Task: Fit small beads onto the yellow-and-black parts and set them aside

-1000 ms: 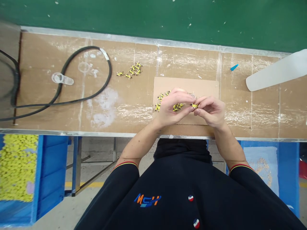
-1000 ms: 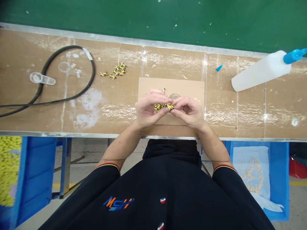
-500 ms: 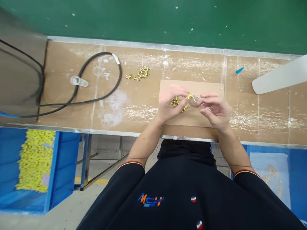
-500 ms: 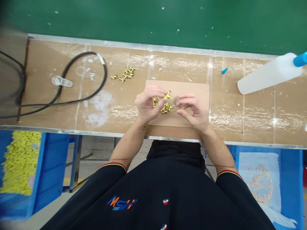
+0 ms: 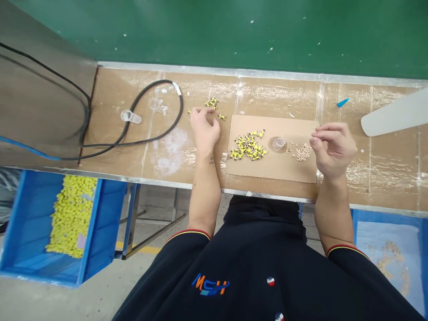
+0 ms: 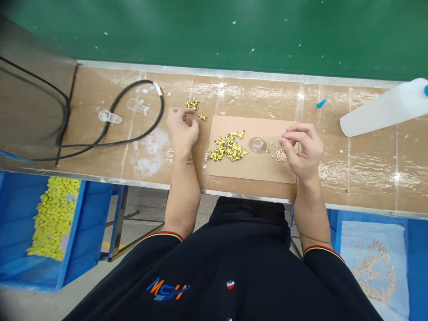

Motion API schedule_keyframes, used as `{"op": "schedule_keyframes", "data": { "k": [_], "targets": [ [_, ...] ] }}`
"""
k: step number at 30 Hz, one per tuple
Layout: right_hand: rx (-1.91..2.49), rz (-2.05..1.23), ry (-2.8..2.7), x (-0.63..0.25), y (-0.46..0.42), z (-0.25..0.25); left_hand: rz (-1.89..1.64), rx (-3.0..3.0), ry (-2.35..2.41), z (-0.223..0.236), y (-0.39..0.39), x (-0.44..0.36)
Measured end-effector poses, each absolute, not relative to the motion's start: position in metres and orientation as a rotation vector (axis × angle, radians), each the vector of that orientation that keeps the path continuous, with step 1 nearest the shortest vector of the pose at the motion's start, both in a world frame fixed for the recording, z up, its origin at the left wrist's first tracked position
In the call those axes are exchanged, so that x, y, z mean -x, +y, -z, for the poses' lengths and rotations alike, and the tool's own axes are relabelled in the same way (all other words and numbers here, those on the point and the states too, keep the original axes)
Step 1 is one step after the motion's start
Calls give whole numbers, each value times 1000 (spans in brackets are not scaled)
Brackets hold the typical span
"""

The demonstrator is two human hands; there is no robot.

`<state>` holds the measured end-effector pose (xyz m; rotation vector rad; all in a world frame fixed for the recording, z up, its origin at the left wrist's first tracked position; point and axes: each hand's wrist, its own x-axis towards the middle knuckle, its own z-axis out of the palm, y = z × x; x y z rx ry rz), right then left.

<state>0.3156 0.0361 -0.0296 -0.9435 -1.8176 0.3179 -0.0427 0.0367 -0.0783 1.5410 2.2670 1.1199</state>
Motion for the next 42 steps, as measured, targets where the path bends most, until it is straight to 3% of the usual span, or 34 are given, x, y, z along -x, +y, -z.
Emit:
{"op": "schedule_keyframes", "data": {
  "k": [9, 18, 32, 42],
  "targets": [
    [1105, -522, -2413, -334, 44, 40, -754, -2064, 1517, 46, 21, -11],
    [1168, -497, -2545, -325, 42, 48, -653, -2084, 1588, 60, 25, -16],
    [1221, -669, -2655, -331, 44, 33, -443, -2188, 1476, 44, 15, -37],
    [1161, -744, -2590, -341, 47, 32, -537, -2256, 1383, 43, 12, -34]
  ]
}}
